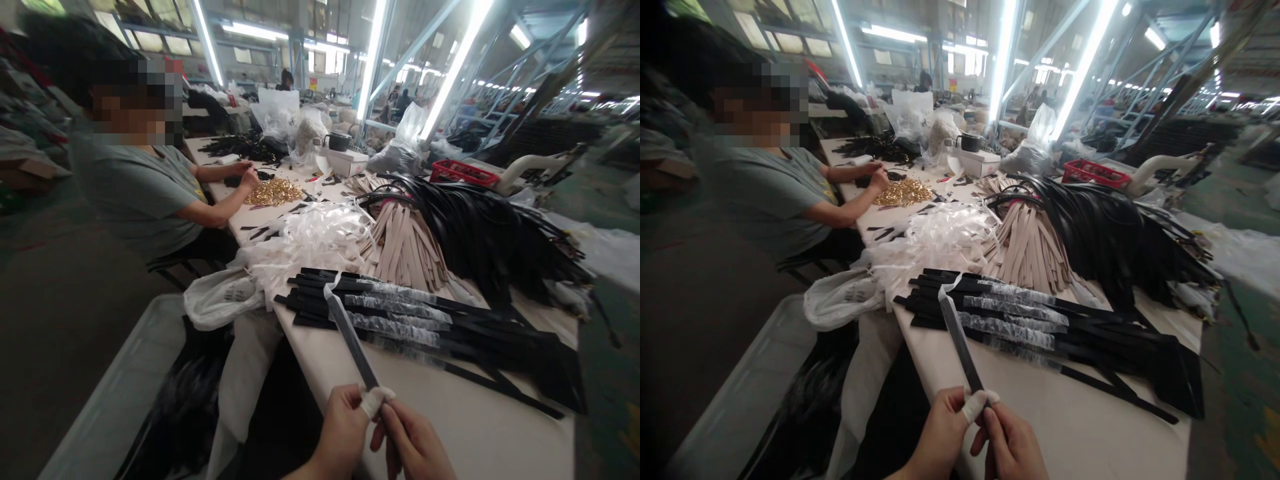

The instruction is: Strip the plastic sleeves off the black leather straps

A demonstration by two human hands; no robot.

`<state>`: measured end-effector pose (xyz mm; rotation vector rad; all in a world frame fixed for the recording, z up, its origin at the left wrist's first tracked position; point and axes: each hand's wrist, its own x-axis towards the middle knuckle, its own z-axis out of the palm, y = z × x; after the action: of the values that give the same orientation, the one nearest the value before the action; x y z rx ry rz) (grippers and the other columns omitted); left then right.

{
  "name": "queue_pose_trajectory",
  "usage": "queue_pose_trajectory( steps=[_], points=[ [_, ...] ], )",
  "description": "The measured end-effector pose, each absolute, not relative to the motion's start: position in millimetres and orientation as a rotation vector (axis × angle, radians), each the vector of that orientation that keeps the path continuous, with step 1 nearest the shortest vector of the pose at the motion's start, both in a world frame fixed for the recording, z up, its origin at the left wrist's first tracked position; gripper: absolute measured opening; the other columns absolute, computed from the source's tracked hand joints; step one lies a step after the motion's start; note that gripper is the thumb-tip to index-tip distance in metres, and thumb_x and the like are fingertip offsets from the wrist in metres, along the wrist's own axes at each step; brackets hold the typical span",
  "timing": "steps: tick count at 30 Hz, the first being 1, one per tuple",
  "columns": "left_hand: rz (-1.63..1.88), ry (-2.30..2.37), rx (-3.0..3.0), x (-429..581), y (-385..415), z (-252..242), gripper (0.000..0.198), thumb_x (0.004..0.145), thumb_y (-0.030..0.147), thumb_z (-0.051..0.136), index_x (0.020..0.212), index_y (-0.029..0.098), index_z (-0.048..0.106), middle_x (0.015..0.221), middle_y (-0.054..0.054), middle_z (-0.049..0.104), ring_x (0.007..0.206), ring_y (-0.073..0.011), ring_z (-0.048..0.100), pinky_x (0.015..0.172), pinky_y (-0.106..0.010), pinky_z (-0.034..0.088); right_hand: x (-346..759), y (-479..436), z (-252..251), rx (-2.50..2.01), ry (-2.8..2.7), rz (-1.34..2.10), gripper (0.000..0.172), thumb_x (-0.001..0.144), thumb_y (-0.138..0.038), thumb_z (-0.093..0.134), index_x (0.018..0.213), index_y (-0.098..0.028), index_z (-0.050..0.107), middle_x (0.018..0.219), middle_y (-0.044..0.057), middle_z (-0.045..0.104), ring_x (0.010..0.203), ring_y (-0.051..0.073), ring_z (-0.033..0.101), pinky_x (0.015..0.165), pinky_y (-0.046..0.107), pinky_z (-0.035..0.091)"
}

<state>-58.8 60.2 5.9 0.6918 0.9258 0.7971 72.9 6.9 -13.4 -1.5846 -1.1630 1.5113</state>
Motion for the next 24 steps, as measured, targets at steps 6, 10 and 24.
queue_pose_trajectory(
  steps=[6, 10, 24],
  points=[
    [0.731, 0.699, 0.418, -46, 84, 7, 0.041, 0.089, 0.054, 0.055, 0.094, 0.014, 0.064, 0.088, -0.013, 0.073, 0.071, -0.0217, 0.065, 0.054, -0.025, 0.038, 78, -11, -33, -1.588, -1.093, 1.603, 0.065, 0.091, -0.073, 0.035, 0.099, -0.014, 0.06, 0.073, 0.01, 0.073, 0.042, 0.009, 0.054, 0.042, 0.019, 0.038],
    [0.962, 0.782, 0.471, -34, 88, 13, 0.038, 0.092, 0.051, 0.052, 0.077, 0.017, 0.057, 0.078, -0.009, 0.071, 0.069, -0.0202, 0.064, 0.072, -0.032, 0.047, 82, -17, -32, -1.598, -1.184, 1.648, 0.065, 0.09, -0.073, 0.036, 0.093, -0.014, 0.064, 0.065, 0.01, 0.072, 0.048, 0.012, 0.056, 0.048, 0.021, 0.036],
    [0.758, 0.881, 0.439, -33, 54, 5, 0.058, 0.089, 0.065, 0.048, 0.073, 0.012, 0.067, 0.068, -0.011, 0.067, 0.055, -0.0169, 0.056, 0.061, -0.03, 0.044, 70, -16, -26, -1.538, -1.053, 1.591, 0.07, 0.083, -0.079, 0.041, 0.087, -0.015, 0.069, 0.06, 0.006, 0.067, 0.05, 0.016, 0.058, 0.051, 0.025, 0.043]
  ],
)
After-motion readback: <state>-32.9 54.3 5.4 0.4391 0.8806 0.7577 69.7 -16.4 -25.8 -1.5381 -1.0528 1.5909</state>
